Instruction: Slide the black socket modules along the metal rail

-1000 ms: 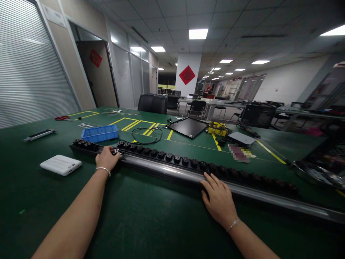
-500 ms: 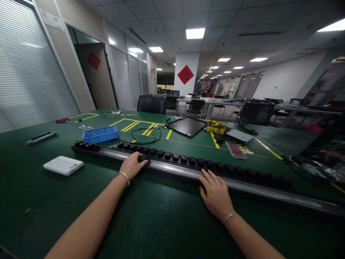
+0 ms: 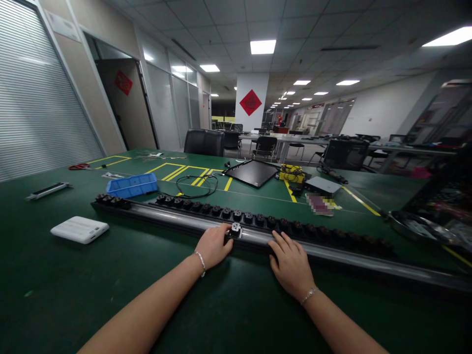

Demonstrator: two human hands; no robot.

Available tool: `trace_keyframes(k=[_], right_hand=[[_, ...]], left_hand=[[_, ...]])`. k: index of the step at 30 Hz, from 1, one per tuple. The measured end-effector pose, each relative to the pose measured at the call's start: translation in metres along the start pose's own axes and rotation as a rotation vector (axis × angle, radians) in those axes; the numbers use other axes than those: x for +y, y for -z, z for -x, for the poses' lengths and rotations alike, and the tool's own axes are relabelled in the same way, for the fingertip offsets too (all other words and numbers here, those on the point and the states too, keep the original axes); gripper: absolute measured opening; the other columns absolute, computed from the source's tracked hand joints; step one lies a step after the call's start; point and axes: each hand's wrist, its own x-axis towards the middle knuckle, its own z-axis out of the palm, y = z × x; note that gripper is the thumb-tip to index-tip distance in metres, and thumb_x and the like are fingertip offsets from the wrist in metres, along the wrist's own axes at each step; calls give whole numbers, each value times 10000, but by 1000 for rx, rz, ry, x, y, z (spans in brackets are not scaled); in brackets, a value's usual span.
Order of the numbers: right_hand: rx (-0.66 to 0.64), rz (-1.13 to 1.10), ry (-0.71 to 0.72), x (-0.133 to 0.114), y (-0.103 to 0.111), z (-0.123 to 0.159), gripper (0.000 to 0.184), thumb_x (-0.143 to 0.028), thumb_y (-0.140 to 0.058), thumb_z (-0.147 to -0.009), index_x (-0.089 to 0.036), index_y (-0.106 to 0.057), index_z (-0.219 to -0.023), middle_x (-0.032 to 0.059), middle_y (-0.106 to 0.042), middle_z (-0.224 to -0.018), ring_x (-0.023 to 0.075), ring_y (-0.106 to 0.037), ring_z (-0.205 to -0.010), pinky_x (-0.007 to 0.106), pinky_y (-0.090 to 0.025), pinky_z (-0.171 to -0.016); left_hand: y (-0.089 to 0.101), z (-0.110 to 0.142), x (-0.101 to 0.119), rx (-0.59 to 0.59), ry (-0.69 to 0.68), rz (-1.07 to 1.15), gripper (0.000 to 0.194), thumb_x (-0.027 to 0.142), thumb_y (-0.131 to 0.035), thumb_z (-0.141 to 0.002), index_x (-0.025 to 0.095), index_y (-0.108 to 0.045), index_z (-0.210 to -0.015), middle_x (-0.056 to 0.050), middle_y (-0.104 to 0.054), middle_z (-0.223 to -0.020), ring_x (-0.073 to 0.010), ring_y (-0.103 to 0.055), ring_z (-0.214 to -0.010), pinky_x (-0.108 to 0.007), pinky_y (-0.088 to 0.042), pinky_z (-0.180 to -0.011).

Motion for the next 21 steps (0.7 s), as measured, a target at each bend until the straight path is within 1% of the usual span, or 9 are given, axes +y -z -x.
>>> trace_keyframes(k=[3, 7, 10, 12, 14, 17, 19, 21], right_hand=[[1, 4, 0, -1, 1, 0, 307, -236, -432, -834, -226, -578, -1105, 33, -407, -1337, 250, -323, -1232, 427, -286, -959], [15, 16, 0, -2, 0, 0, 318, -238, -431, -839, -216, -580, -1119, 41, -412, -1333, 255, -326, -1228, 421, -287, -962], [26, 34, -12, -5, -1, -1, 403, -254, -432, -849, -233, -505, -1245, 50, -419, -1325, 255, -325, -1226, 415, -296, -958], [20, 58, -19, -8, -1, -2, 473, -273, -443, -854, -282, -419, -1326, 51, -411, -1329, 266, -325, -1225, 415, -311, -941], [9, 89, -19, -11, 0, -3, 515, -301, -460, -855, -351, -356, -1357, 48, -366, -1361, 288, -324, -1223, 420, -327, -918], [6, 117, -7, -16, 2, -5, 540, -342, -479, -855, -413, -308, -1362, 40, -223, -1435, 311, -326, -1216, 432, -337, -898], [2, 117, 13, -17, 4, -6, 542, -354, -478, -857, -424, -297, -1363, 34, -154, -1457, 314, -316, -1223, 445, -332, -900], [-9, 112, 30, -18, 4, -6, 530, -350, -472, -858, -418, -312, -1358, 29, -146, -1459, 310, -303, -1233, 454, -326, -907]], left_hand=[[-2, 1, 10, -18, -53, -9, 382, 266, -528, -774, 193, -499, -1148, -76, -628, -1049, -228, -563, -992, -363, -397, -906], [-6, 2, 23, -42, -108, -32, 504, 292, -563, -750, 206, -447, -1232, -81, -597, -1141, -242, -510, -1078, -387, -348, -948], [-10, 4, 31, -69, -157, -50, 595, 310, -578, -739, 227, -381, -1294, -66, -567, -1210, -237, -493, -1095, -403, -318, -954], [-12, 5, 34, -85, -179, -65, 627, 317, -581, -736, 237, -352, -1314, -62, -541, -1252, -237, -492, -1083, -414, -312, -939], [-14, 4, 36, -95, -191, -84, 638, 323, -583, -733, 255, -343, -1319, -55, -512, -1288, -243, -488, -1072, -425, -308, -922], [-14, 3, 37, -110, -208, -123, 617, 339, -588, -731, 309, -360, -1304, -28, -493, -1300, -252, -475, -1065, -427, -308, -897], [-13, 2, 38, -121, -217, -172, 580, 372, -587, -734, 335, -389, -1278, -21, -511, -1259, -257, -474, -1047, -423, -318, -871], [-13, 1, 39, -128, -215, -215, 553, 401, -581, -740, 344, -407, -1262, -31, -550, -1166, -261, -484, -1008, -419, -331, -838]])
